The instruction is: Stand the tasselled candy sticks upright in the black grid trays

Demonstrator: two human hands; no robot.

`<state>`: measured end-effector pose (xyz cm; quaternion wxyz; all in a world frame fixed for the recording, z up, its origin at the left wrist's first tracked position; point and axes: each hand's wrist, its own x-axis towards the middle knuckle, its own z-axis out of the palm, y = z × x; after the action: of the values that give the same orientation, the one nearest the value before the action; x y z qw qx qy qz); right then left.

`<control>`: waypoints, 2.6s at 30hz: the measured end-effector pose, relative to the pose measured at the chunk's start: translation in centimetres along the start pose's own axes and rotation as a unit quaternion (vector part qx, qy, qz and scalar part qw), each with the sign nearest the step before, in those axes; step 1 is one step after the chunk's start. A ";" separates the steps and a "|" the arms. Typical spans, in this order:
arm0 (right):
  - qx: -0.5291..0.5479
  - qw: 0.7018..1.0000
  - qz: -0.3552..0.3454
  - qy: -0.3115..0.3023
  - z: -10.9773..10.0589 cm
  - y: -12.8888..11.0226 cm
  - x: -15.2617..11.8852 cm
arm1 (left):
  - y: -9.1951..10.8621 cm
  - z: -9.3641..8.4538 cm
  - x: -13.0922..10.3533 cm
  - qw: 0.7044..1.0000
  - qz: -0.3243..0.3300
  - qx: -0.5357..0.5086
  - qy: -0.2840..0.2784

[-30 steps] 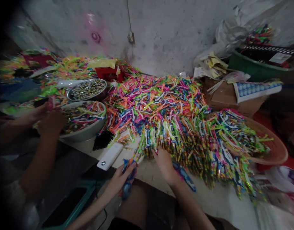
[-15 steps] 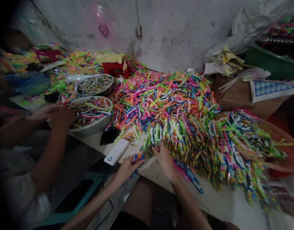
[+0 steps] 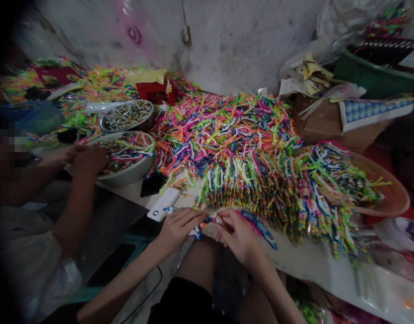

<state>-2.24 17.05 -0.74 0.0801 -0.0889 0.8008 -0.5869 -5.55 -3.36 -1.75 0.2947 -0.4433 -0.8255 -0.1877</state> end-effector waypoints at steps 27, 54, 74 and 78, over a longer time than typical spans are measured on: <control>-0.196 0.972 -0.127 -0.005 -0.9 -0.9 -3.1 | 1.6 -1.1 0.6 0.996 0.073 0.048 -0.025; -0.409 0.861 0.128 0.275 -15.9 4.2 10.3 | -7.0 9.0 -6.0 0.841 -0.508 -0.046 -0.183; -0.557 0.790 -0.248 -0.061 7.0 7.7 15.4 | -7.9 12.0 -4.2 0.785 -0.568 -0.049 -0.243; -0.576 0.781 -0.233 -0.063 7.1 9.3 17.7 | -8.6 12.2 -4.3 0.773 -0.580 -0.066 -0.249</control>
<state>-18.20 9.04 -12.15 -0.0747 -0.3393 0.9377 -0.0104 -14.83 -3.62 -14.21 -0.1159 0.0704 -0.9560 -0.2600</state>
